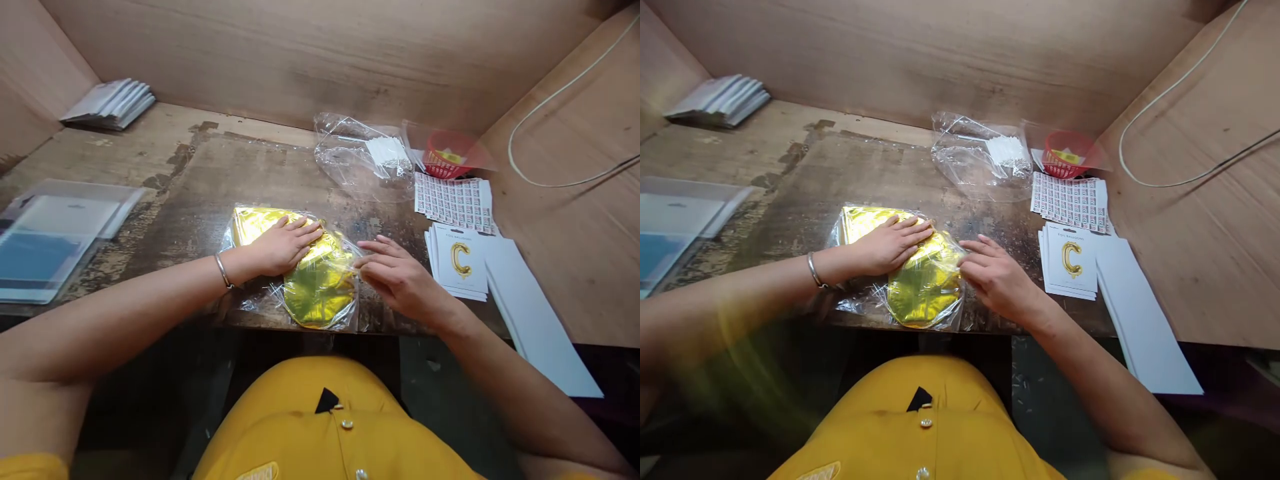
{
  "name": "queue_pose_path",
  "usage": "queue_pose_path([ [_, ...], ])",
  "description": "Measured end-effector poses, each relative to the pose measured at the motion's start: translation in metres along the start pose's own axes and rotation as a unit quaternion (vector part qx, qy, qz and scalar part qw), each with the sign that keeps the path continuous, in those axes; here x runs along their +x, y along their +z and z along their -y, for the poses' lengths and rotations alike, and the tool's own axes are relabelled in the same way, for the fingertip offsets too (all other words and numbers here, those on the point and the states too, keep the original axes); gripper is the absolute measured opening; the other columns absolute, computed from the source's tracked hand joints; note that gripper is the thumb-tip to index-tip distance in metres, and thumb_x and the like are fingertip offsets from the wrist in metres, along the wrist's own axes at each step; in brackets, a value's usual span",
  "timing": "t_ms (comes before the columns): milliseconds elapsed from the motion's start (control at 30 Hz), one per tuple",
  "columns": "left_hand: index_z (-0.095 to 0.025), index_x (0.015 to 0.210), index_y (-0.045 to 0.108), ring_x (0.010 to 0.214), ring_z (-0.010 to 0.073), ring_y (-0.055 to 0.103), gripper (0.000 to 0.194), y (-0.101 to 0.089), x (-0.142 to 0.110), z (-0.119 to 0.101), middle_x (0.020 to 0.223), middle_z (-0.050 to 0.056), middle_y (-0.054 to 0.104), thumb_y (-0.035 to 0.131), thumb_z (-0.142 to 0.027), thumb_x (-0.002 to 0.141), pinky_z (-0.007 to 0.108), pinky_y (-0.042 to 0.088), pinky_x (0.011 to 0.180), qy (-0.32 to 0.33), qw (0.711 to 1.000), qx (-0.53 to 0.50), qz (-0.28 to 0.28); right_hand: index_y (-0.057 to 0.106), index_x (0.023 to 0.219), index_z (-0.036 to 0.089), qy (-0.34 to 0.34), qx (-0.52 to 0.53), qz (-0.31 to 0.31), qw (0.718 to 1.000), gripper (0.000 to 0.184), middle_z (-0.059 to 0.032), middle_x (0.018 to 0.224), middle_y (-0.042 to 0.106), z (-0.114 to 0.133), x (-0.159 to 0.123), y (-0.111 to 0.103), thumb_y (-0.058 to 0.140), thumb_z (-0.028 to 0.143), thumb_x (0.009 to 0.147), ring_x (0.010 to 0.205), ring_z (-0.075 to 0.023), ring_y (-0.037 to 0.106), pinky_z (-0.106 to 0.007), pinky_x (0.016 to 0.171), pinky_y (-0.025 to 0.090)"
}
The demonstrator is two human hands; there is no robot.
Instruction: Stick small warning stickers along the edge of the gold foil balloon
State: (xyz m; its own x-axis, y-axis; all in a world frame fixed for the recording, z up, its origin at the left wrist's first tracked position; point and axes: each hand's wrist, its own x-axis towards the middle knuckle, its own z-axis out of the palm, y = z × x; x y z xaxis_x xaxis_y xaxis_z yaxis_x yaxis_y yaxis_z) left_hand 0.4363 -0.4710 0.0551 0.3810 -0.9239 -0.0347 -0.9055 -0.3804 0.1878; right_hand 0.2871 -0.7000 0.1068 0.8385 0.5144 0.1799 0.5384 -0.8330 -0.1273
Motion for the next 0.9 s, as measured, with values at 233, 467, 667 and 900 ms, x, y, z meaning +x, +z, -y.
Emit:
queue_pose_path([
  [233,-0.017,0.146,0.034,0.139,0.0299,0.032,0.051,-0.007,0.004,-0.007,0.154,0.011,0.032,0.028,-0.033,0.098,0.049,0.027,0.109,0.003,1.0,0.018,0.001,0.037,0.14,0.004,0.031,-0.066,-0.085,0.994,0.062,-0.0215,0.138,0.05,0.013,0.019,0.003,0.059,0.029,0.087,0.136,-0.0308,0.037,-0.048,0.111,0.035],
  [467,-0.017,0.148,0.03,0.144,0.0327,0.022,0.053,0.002,-0.001,-0.016,0.157,0.01,0.026,0.023,-0.037,0.1,0.053,0.017,0.114,-0.012,1.0,0.005,0.01,0.065,0.09,0.013,0.033,-0.054,0.16,0.985,0.01,-0.0114,0.086,0.068,0.015,0.047,0.013,0.058,0.016,0.084,0.08,-0.023,0.061,-0.036,0.073,0.044],
  [667,-0.021,0.151,0.022,0.146,0.0297,0.015,0.053,0.003,-0.001,-0.014,0.16,0.003,0.019,0.024,-0.036,0.1,0.05,0.01,0.116,-0.021,0.999,-0.008,0.03,0.065,0.087,0.019,0.007,0.002,0.107,0.994,0.016,-0.0094,0.09,0.065,0.018,-0.01,-0.023,0.049,0.021,0.091,0.088,-0.0232,0.057,-0.038,0.079,0.046],
  [900,-0.018,0.148,0.03,0.145,0.0313,0.02,0.052,-0.012,0.001,-0.024,0.158,0.009,0.023,0.028,-0.035,0.099,0.05,0.018,0.114,-0.024,0.999,0.022,0.037,0.055,0.125,0.01,-0.018,-0.076,-0.002,0.997,0.046,-0.0183,0.128,0.055,0.048,0.025,-0.001,0.061,0.033,0.085,0.124,-0.0323,0.045,-0.047,0.105,0.036],
])
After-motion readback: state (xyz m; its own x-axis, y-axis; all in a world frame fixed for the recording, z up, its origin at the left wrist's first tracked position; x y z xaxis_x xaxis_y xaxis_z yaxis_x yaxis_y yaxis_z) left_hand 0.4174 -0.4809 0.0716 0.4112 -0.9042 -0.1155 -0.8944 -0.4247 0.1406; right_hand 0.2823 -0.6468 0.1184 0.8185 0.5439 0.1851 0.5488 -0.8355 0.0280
